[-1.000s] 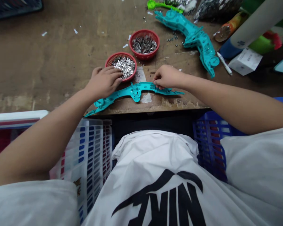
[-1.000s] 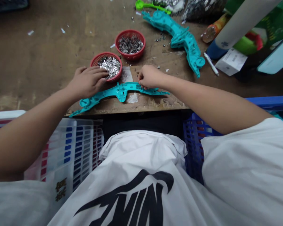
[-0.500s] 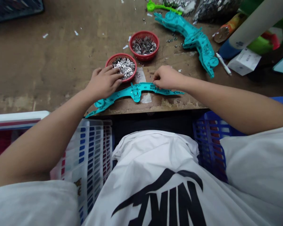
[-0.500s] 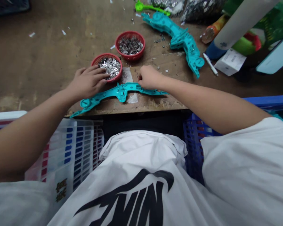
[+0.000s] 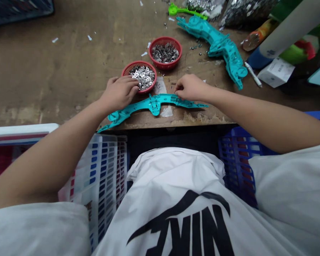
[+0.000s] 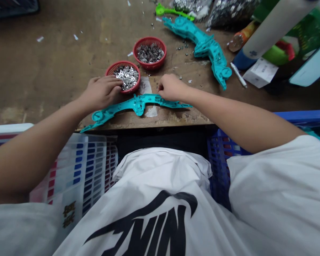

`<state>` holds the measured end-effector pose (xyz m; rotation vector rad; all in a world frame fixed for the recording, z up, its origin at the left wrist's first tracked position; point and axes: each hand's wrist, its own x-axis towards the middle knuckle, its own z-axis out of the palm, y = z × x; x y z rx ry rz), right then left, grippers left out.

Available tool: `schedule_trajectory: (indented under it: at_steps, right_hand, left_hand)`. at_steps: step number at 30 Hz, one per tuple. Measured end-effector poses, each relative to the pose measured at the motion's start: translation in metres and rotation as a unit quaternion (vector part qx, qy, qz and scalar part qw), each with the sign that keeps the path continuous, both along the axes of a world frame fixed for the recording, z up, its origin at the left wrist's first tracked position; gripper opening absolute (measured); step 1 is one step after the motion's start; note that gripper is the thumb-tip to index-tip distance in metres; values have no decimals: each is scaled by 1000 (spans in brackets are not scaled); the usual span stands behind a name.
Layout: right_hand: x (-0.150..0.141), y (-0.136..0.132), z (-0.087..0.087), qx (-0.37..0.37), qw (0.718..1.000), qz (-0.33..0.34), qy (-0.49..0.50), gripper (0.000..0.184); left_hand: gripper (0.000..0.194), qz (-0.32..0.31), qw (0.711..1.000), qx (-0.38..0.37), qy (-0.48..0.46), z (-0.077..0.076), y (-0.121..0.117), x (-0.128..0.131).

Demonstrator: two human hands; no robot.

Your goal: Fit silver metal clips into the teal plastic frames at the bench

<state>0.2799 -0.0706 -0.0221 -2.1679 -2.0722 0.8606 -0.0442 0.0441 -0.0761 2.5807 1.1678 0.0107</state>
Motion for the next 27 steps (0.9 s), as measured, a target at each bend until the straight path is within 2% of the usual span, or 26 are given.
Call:
schedule_trajectory:
  at_steps: [5,10,14,22,27]
  right_hand:
    - [-2,0,0,1,1000,14,-15,41]
    - [-2,1,-1,-1,1000,13,-10,39]
    - [-2,0,-2,3,1000,17,-20,37]
    - [-1,1,-17,38,997,68,-21,41]
    - [-5,-5,-7,36,993,89,-72,42]
  left_hand:
    - [81,2,1000,-8,18,7,0,3]
    - [69,15,1000,4,-8,13,0,6]
    - [68,22,1000,9,-13,16,-2,7]
    - [74,-5,1000,6,25,3,3,0]
    - [79,-5,999,-1,43,5,0,2]
